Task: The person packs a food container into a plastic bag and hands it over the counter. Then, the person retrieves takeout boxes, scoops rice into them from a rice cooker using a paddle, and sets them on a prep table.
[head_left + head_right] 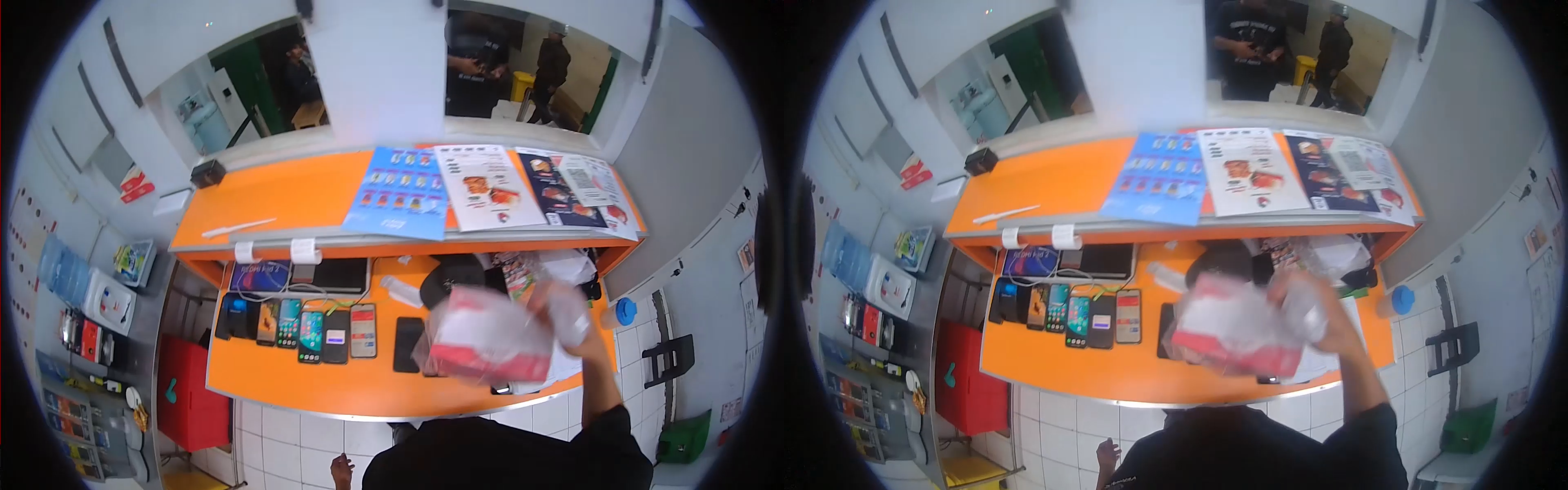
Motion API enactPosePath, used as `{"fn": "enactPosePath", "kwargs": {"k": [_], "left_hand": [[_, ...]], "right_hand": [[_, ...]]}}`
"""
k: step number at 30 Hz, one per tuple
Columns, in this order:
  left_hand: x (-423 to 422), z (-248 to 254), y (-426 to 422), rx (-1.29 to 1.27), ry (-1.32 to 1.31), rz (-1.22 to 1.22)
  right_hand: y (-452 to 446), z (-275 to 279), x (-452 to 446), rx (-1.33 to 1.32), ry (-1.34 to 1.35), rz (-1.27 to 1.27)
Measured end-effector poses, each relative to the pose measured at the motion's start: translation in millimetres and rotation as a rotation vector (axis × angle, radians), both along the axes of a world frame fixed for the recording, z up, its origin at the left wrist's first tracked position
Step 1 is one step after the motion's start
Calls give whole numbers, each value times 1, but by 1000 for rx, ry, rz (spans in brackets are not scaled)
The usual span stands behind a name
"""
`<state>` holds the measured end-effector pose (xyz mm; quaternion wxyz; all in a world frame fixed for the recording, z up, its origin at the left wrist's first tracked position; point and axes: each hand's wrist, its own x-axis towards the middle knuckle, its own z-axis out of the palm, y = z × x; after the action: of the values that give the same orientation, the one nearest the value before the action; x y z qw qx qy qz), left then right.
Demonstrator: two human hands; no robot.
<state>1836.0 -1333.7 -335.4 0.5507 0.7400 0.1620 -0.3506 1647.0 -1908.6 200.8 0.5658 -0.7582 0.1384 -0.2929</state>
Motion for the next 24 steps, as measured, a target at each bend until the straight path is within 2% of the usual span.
{"fn": "enactPosePath", "kwargs": {"k": [1,2,3,4,5,6,7,11,14,16,24], "left_hand": [[-4,9,-35,114,25,-70],[-5,17,-65,96,105,-71],[-10,19,-88,73,-17,-225],[-16,20,-114,45,-141,-376],[-20,33,-142,51,-58,-362],[-26,52,-169,58,27,-346],[-35,72,-188,44,-21,-389],[-68,68,-203,-8,-20,-288],[-88,34,-167,53,132,-403],[-98,32,-157,116,156,-472],[-111,43,-158,218,103,-567]], "right_hand": [[-26,19,-8,-220,5,-96],[-56,33,-16,-528,40,-213],[-87,43,-19,-730,43,-299],[-100,67,-12,-634,124,-456],[-116,88,-5,-763,44,-493],[-125,106,1,-528,104,-559],[-148,103,5,-435,-6,-532],[-242,95,20,-455,-39,-520],[-303,68,36,-329,-175,-528],[-340,47,43,-271,-265,-531],[-395,-5,72,-185,-362,-572]]}}
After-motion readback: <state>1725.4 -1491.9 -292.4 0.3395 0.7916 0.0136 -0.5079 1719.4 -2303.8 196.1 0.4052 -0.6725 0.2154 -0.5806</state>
